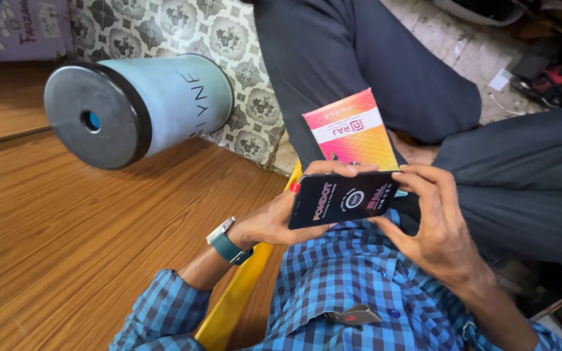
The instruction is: The person sits cross-legged and uses a red tool to scrape and clean the internal components of a disassembled smartphone. They repeatedly wipe the motherboard and connectors, then flip the device to inspect the back and sides before continuing to clean the interior.
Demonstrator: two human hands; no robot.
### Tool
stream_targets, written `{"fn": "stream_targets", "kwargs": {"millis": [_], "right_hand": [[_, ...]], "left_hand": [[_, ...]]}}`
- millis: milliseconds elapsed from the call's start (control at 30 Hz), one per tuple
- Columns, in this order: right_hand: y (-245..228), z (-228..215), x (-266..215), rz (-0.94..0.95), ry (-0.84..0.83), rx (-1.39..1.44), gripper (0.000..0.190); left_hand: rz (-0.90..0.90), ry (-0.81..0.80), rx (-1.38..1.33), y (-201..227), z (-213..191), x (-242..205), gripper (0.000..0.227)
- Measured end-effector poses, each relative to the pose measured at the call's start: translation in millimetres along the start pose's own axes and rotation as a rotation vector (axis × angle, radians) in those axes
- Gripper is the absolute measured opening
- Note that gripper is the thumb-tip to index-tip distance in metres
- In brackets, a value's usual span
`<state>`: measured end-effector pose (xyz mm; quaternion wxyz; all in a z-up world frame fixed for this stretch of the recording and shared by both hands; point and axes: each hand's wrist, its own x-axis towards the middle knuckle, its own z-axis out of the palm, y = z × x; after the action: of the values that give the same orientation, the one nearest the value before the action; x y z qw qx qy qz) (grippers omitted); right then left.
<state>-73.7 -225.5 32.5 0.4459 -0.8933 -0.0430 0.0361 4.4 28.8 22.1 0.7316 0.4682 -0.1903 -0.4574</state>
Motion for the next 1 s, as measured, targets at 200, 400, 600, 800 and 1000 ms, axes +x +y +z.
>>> {"fn": "stream_targets", "kwargs": {"millis": [200,400,600,800,1000], "right_hand": [[5.0,-3.1,-0.5,-0.026,-0.008,-0.018,0.076],[14.0,-2.0,-7.1,0.050,0.012,0.072,0.083],[12.0,-2.2,-13.6,0.292,0.016,0.526,0.034],[-9.2,12.9,-20.0,-0.101,0.143,0.181,0.029],[-20.9,28.1,-18.7,-0.494,0.106,0.039,0.036]], "left_hand": [[-0.031,0.018,0.077,0.1,2.2,2.7,0.072],[-0.005,0.019,0.195,-3.1,-2.4,0.8,0.076],[-0.214,0.266,-0.229,-12.4,2.7,-4.6,0.093],[0.050,0.443,-0.435,-17.5,25.0,-8.3,0.100],[0.106,0.588,-0.461,-13.2,41.8,-2.9,0.097]]}}
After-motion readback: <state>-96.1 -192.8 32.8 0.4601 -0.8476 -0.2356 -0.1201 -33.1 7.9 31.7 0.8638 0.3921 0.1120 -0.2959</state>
